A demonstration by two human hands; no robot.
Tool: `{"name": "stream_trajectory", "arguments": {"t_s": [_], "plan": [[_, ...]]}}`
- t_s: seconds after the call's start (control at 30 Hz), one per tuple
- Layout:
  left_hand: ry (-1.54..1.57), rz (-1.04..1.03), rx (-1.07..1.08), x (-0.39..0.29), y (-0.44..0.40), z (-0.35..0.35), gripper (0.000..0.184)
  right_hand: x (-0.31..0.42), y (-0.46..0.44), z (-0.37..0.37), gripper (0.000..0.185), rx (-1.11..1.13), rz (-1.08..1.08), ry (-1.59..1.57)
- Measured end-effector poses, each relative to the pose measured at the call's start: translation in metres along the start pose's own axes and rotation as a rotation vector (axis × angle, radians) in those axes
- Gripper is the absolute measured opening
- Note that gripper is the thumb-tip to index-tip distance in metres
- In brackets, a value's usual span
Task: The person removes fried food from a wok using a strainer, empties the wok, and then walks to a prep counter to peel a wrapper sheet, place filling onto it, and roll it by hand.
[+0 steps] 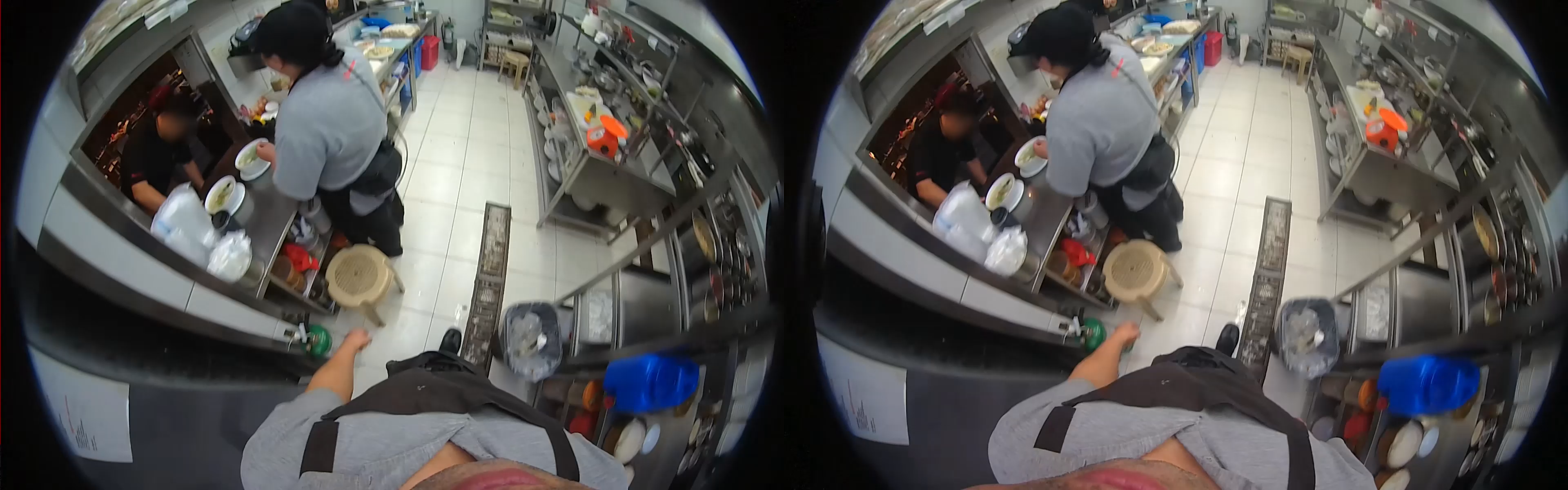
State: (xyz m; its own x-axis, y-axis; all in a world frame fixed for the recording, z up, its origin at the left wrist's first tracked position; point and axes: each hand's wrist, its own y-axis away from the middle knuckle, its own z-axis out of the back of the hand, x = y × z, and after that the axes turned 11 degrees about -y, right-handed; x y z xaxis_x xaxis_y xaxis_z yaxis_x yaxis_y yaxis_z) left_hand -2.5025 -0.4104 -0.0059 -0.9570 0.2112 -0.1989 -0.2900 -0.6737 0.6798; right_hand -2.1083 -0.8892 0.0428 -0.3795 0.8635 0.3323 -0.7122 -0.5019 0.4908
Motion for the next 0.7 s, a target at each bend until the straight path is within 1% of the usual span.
{"name": "stream_trajectory", "arguments": {"t_s": [0.03,0.07,0.1,0.13,0.17,0.2,0.23,0.27,0.3,0.33,0.37,0.43,0.47,0.5,0.53,0.57,0.6,0.63,0.67,0.7], "plan": [[0.004,0.032,0.062,0.007,0.002,-0.011,0.024,0.007,-0.034,0.001,0.021,-0.02,0.009,0.022],[-0.27,0.054,0.303,0.008,-0.001,-0.019,0.024,0.017,-0.07,0.004,0.021,-0.046,0.026,0.045],[0.082,0.321,0.464,0.039,-0.035,-0.074,0.025,0.036,-0.11,0.015,0.021,-0.088,0.057,0.064],[0.606,-0.159,0.439,0.074,0.001,-0.071,0.026,0.058,-0.154,0.024,0.021,-0.142,0.097,0.089],[0.39,0.083,0.386,0.062,0.007,-0.069,0.024,0.099,-0.192,0.061,0.021,-0.118,0.185,-0.007],[0.17,0.316,0.334,0.046,0.009,-0.067,0.023,0.152,-0.217,0.1,0.022,-0.071,0.288,0.032],[0.174,0.32,0.346,0.045,0.016,-0.061,0.023,0.168,-0.278,0.103,0.021,-0.107,0.298,0.14],[0.176,0.151,0.26,0.049,0.02,-0.055,0.023,0.221,-0.298,0.139,0.021,-0.098,0.306,0.092],[0.18,-0.018,0.169,0.044,0.018,-0.046,0.023,0.246,-0.335,0.152,0.022,-0.18,0.471,0.068],[0.454,0.327,0.268,0.026,0.0,-0.03,0.021,0.283,-0.361,0.171,0.023,-0.195,0.474,-0.053],[0.466,0.327,0.273,0.006,-0.022,-0.014,0.021,0.324,-0.382,0.187,0.024,-0.21,0.479,-0.174],[0.488,0.668,0.354,-0.033,-0.057,0.026,0.018,0.398,-0.405,0.216,0.026,-0.127,0.46,-0.323],[0.499,0.579,0.392,-0.035,-0.096,0.022,0.016,0.416,-0.418,0.213,0.026,-0.122,0.464,-0.315],[0.508,0.58,0.393,-0.042,-0.133,0.019,0.016,0.434,-0.433,0.209,0.025,-0.095,0.498,-0.305],[0.64,0.546,0.323,-0.054,-0.166,0.021,0.017,0.449,-0.45,0.207,0.023,-0.072,0.531,-0.296],[0.77,0.502,0.247,-0.069,-0.196,0.035,0.019,0.455,-0.464,0.199,0.023,-0.023,0.54,-0.187],[0.706,0.455,0.241,-0.094,-0.206,0.073,0.019,0.447,-0.486,0.182,0.024,-0.047,0.608,-0.064],[0.64,0.408,0.233,-0.131,-0.206,0.129,0.019,0.447,-0.495,0.18,0.026,0.052,0.531,0.061],[0.574,0.364,0.222,-0.179,-0.193,0.203,0.019,0.447,-0.497,0.187,0.026,0.139,0.471,0.085],[0.579,0.353,0.232,-0.195,-0.218,0.216,0.019,0.44,-0.509,0.189,0.027,0.115,0.536,0.081]]}}
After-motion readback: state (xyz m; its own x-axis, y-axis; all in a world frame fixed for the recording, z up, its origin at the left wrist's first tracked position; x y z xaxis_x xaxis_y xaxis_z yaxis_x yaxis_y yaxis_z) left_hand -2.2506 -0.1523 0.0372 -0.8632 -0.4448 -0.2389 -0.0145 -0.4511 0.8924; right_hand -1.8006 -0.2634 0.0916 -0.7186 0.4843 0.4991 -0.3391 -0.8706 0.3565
